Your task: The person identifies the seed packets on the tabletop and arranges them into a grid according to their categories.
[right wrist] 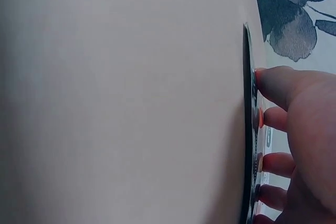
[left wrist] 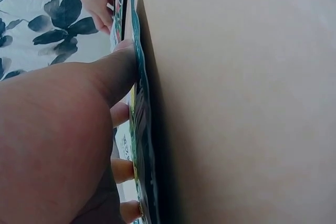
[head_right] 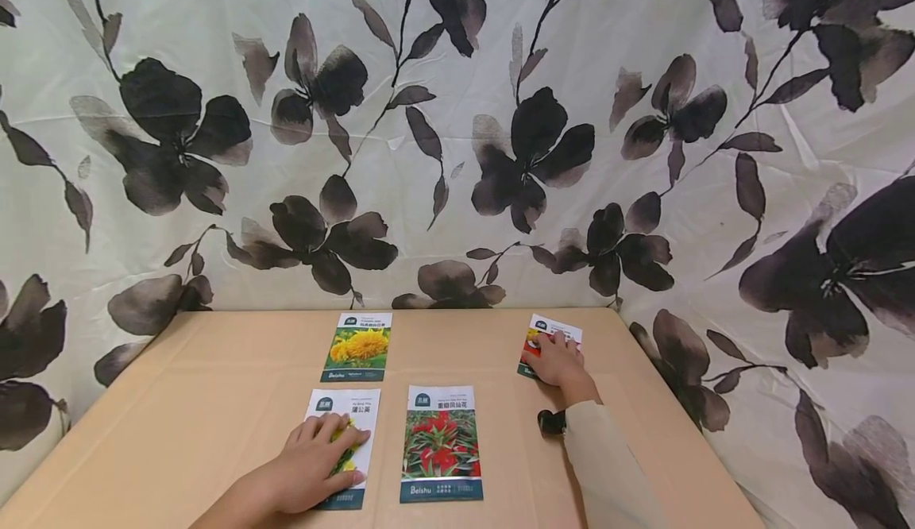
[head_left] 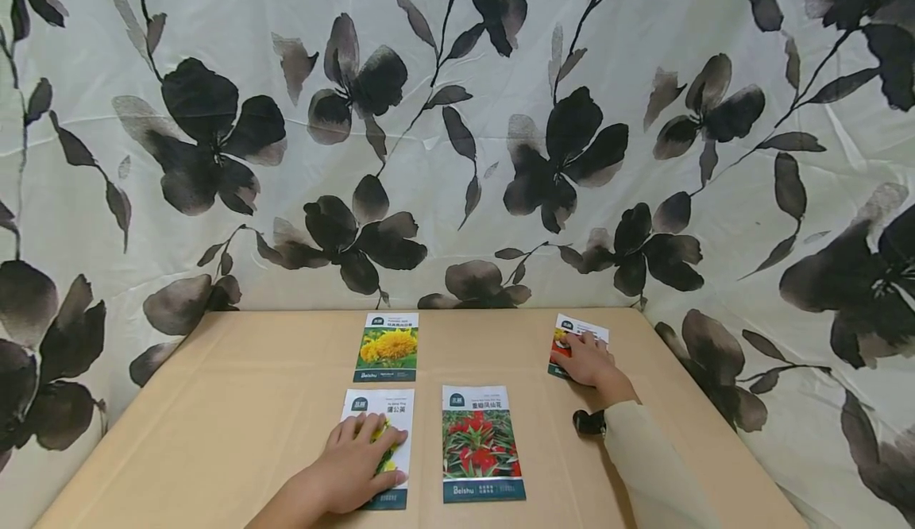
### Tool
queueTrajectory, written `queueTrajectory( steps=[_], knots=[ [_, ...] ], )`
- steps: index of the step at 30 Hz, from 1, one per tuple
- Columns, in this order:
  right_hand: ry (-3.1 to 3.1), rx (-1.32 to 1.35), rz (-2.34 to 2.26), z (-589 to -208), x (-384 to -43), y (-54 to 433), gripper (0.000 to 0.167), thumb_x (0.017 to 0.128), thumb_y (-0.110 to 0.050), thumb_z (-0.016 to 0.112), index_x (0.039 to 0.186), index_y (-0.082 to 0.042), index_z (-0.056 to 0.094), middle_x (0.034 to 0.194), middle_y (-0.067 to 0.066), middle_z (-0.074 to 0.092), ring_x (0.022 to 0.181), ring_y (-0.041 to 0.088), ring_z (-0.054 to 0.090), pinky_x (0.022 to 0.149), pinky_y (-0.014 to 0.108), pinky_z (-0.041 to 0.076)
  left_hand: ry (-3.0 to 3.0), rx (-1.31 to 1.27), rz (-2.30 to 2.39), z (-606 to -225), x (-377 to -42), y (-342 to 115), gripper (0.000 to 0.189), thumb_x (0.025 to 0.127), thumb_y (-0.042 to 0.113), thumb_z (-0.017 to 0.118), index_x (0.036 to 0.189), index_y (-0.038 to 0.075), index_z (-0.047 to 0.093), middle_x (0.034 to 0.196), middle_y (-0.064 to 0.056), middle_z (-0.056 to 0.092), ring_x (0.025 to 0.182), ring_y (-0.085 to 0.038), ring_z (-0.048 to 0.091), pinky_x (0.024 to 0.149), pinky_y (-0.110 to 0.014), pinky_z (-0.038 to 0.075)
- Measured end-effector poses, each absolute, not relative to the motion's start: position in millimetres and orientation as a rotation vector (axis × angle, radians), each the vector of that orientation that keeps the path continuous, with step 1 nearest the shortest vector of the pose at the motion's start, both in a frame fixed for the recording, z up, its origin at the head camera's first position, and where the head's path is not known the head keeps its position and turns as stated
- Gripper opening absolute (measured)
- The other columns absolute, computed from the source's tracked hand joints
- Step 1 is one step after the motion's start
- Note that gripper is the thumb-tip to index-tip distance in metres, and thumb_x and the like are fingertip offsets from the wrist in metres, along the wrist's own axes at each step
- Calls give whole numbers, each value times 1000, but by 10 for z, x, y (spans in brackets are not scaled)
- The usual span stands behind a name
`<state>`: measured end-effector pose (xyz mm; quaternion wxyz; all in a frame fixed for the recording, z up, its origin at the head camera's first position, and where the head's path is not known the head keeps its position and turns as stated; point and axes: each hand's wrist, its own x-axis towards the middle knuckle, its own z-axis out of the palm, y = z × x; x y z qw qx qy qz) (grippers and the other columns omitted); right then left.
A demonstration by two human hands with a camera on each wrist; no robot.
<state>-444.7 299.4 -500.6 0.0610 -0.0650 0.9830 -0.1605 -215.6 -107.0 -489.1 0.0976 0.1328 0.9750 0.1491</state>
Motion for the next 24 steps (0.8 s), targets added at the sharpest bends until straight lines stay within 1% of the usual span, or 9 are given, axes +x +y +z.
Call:
queueTrajectory(
  steps=[10,24],
  knots=[
    [2978,-240,-480,-4993,-4417,2870,54,102,-46,56,143,-11,54,149,29,37,129,54,37,103,70,35,2884,379,445,-4873,-2157,-1062,64,89,61,68,143,28,57,151,-17,46,133,-44,38,112,-72,25],
    [2992,-272,-484,-4978,-4365,2732,53,102,-47,58,143,-13,56,150,27,40,133,53,37,104,70,36,2888,395,442,-4883,-2162,-1066,65,89,62,67,143,27,57,151,-18,46,134,-44,38,112,-72,25]
  ],
)
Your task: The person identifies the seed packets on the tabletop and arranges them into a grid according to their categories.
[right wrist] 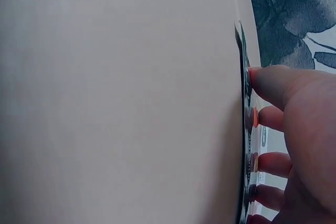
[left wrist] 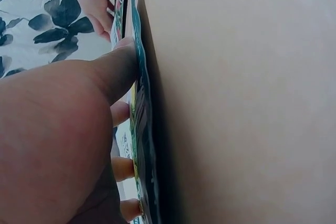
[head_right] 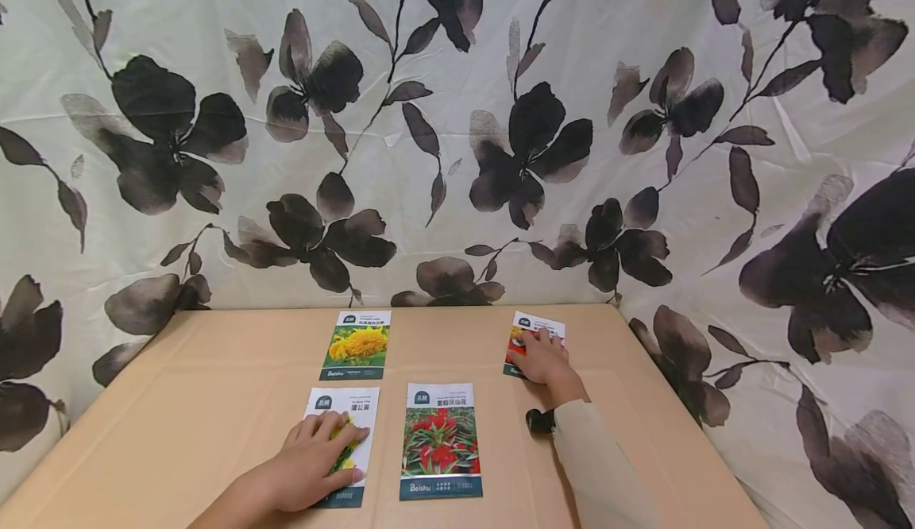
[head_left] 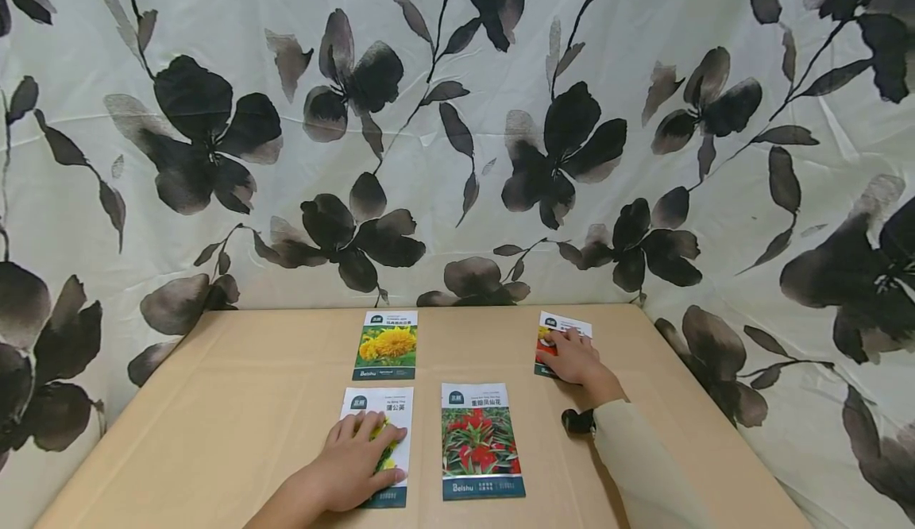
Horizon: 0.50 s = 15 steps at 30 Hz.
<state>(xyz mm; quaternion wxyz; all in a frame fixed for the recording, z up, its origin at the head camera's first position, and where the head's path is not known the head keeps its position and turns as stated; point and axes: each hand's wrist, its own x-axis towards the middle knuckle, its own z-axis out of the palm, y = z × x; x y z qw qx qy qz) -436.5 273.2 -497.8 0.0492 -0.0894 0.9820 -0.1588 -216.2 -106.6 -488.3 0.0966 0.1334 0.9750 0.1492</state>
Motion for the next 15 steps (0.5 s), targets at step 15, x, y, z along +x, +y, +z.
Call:
queueTrajectory(
  steps=[15],
  knots=[
    [2991,-317,-502,-4981,-4336,2602,51,101,-46,60,141,-14,58,146,25,43,131,51,38,103,67,37,2904,401,454,-4884,-2150,-1056,64,89,61,68,143,26,57,148,-17,47,132,-43,39,111,-72,26]
  ],
)
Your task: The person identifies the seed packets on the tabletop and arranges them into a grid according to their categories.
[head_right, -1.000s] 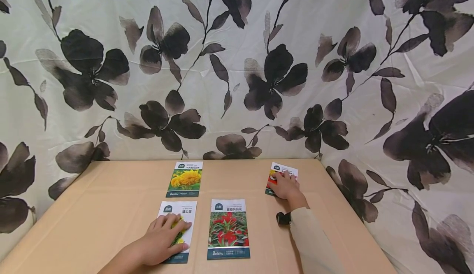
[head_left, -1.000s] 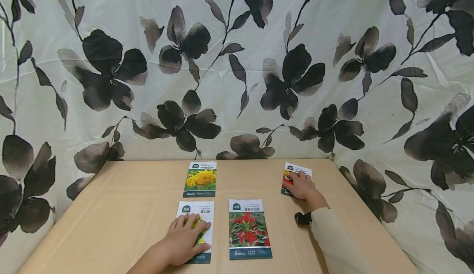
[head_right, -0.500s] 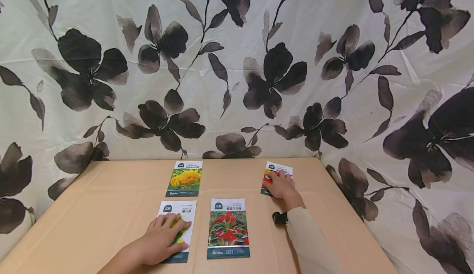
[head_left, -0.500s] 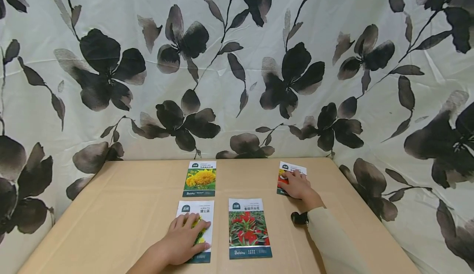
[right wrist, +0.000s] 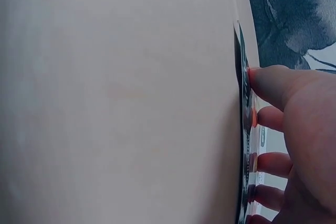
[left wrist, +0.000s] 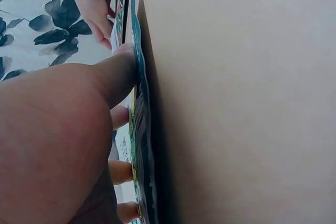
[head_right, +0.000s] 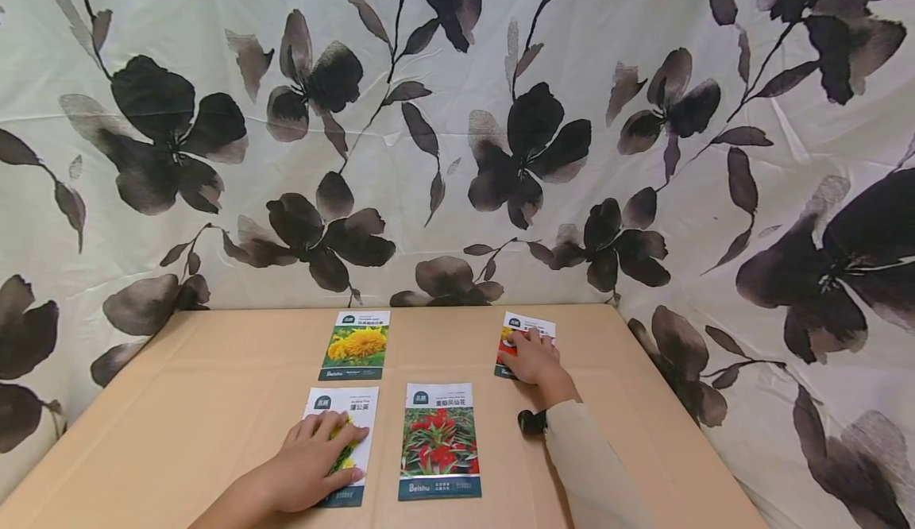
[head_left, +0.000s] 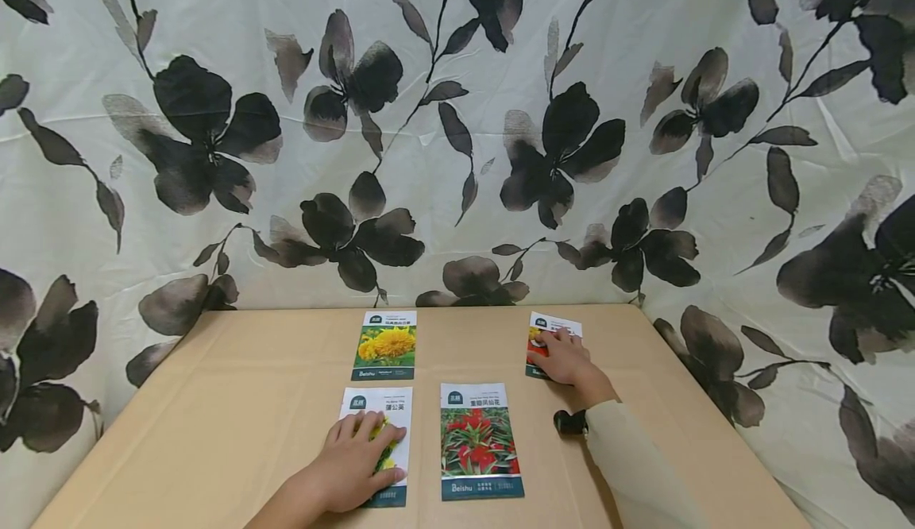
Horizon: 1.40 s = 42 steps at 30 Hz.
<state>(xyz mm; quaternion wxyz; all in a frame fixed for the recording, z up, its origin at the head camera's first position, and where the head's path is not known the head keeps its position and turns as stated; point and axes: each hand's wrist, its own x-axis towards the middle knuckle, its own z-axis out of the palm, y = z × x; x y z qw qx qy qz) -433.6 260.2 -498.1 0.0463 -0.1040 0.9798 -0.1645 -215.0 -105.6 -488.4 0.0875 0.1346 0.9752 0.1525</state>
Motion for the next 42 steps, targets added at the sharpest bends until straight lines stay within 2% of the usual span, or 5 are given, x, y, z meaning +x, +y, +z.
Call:
queueTrajectory(
  steps=[16,42],
  knots=[
    [2983,-321,-489,-4990,-4338,2455,52,100,-47,61,143,-18,55,152,23,40,136,49,36,107,66,36,2907,405,456,-4907,-2153,-1057,64,91,61,66,144,27,56,149,-17,47,134,-44,39,112,-73,25],
    [2985,-365,-474,-5031,-4386,2247,53,99,-49,62,143,-20,56,149,21,43,134,45,38,108,63,37,2918,406,450,-4936,-2169,-1060,63,90,62,66,143,28,57,148,-16,47,133,-43,39,111,-72,26]
  ],
)
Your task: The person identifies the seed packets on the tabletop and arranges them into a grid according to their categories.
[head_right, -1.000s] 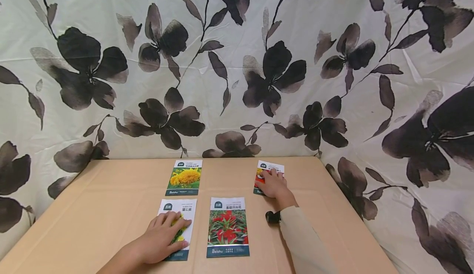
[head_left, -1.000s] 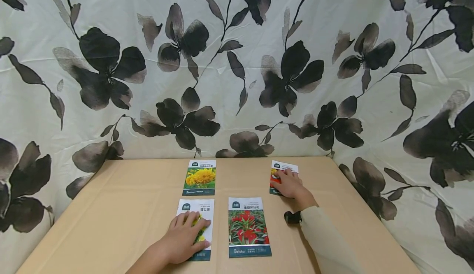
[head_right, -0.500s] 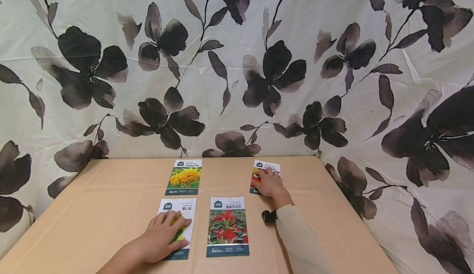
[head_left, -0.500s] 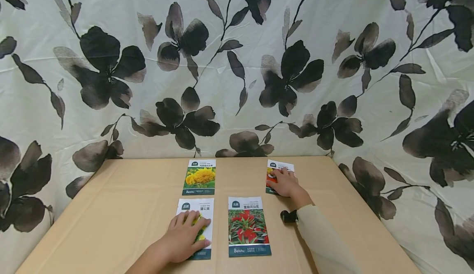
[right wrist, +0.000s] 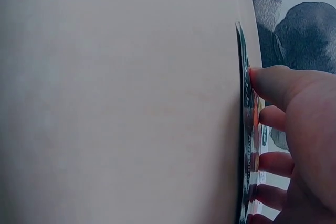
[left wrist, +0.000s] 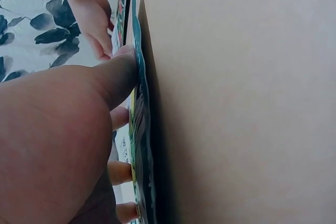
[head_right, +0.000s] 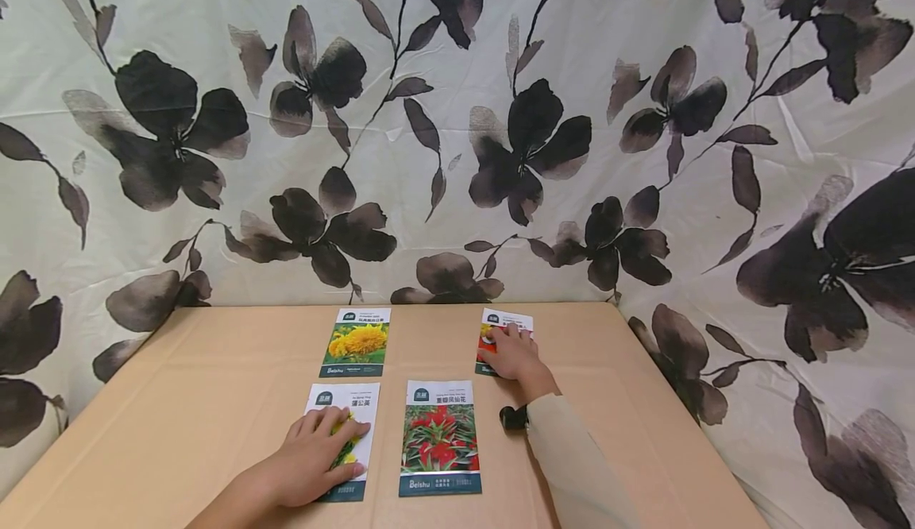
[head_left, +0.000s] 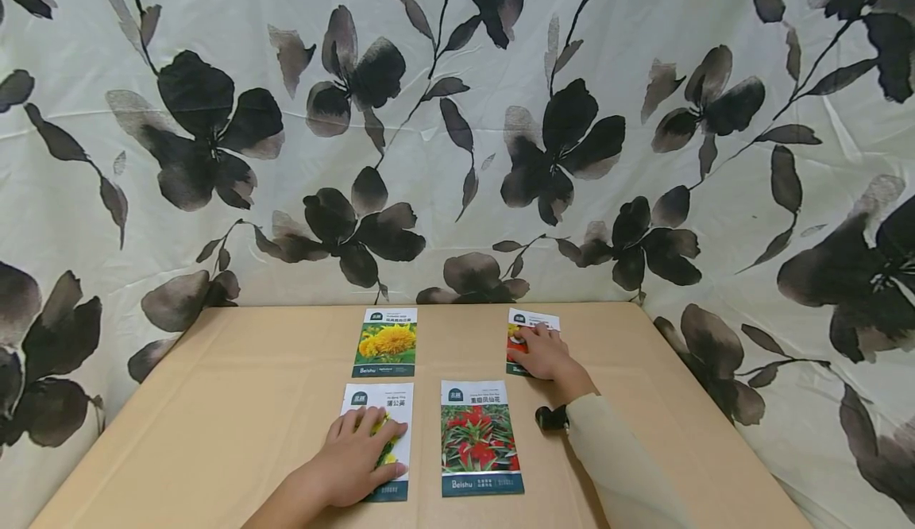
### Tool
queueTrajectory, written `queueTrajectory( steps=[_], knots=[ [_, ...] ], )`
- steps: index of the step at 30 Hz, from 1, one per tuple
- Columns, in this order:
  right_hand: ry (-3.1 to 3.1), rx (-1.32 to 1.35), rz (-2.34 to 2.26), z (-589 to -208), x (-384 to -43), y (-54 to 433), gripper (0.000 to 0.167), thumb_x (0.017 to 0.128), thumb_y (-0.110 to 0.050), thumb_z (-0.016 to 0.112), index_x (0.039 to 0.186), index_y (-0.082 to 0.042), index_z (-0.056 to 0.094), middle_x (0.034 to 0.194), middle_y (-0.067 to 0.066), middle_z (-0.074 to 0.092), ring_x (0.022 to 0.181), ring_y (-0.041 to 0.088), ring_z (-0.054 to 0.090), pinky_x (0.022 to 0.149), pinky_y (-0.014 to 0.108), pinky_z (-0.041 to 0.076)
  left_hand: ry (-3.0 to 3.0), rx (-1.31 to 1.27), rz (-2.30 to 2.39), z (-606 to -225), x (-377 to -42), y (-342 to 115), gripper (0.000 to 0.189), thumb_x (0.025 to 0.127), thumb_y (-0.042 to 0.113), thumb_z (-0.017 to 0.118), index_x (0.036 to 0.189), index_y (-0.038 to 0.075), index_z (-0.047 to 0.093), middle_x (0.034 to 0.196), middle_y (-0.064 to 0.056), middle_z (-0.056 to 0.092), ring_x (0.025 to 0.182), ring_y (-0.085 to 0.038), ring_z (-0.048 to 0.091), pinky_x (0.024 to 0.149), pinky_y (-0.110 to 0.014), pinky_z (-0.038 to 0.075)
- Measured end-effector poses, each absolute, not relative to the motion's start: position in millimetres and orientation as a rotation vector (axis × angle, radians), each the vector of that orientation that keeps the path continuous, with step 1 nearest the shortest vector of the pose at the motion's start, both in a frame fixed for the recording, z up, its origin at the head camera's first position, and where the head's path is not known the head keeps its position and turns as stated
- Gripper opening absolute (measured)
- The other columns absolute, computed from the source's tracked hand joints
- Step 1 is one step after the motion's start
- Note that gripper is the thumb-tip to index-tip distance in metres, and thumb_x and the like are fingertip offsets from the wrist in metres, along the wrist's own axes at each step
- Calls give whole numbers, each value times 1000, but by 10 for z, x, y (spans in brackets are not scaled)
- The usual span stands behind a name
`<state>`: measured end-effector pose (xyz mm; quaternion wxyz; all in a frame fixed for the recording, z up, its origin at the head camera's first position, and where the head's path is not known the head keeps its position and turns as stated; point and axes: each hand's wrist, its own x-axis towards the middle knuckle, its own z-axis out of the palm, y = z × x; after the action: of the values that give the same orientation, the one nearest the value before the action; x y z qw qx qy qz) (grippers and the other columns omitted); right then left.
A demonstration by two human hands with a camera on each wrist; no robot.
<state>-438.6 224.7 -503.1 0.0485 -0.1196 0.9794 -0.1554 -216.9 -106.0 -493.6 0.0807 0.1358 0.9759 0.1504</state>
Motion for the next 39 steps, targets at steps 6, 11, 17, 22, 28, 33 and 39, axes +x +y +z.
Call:
queueTrajectory(
  steps=[6,11,17,22,28,33,39],
  knots=[
    [2990,-364,-466,-4990,-4265,2196,53,99,-49,63,143,-20,56,151,21,43,133,44,39,107,63,37,2915,417,443,-4893,-2104,-1103,63,91,61,66,143,28,56,150,-17,47,134,-44,38,112,-72,25],
    [2988,-382,-448,-4974,-4213,2156,53,100,-50,61,144,-20,56,152,20,42,134,44,39,107,62,38,2907,430,441,-4894,-2081,-1126,63,91,62,66,143,28,56,150,-17,46,134,-45,38,112,-72,25],
    [2974,-407,-457,-4976,-4226,2127,51,101,-48,61,144,-21,57,146,18,45,128,41,41,104,59,40,2907,435,438,-4915,-2087,-1132,64,90,63,66,144,29,56,152,-18,46,135,-45,38,112,-72,25],
    [2968,-441,-437,-4974,-4241,2106,51,101,-47,60,146,-22,56,147,18,46,128,40,42,103,60,40,2908,435,454,-4913,-2083,-1131,64,90,62,66,143,28,57,152,-18,45,136,-45,37,112,-73,25],
    [2954,-467,-442,-4961,-4239,2069,51,102,-46,60,147,-23,55,150,18,45,130,41,41,104,61,40,2908,440,455,-4918,-2083,-1134,64,90,62,67,143,28,57,151,-17,46,134,-43,38,111,-72,26],
    [2952,-484,-443,-4934,-4216,2022,52,101,-45,61,148,-23,55,152,19,44,133,42,41,106,62,39,2910,439,452,-4911,-2078,-1130,64,90,62,67,143,28,57,151,-17,46,134,-43,38,110,-72,27],
    [2950,-487,-438,-4927,-4217,1979,51,101,-45,61,146,-21,56,151,18,45,134,42,41,107,62,39,2919,443,457,-4896,-2073,-1129,63,90,61,68,142,27,57,150,-18,47,134,-44,38,110,-72,27]
  ],
)
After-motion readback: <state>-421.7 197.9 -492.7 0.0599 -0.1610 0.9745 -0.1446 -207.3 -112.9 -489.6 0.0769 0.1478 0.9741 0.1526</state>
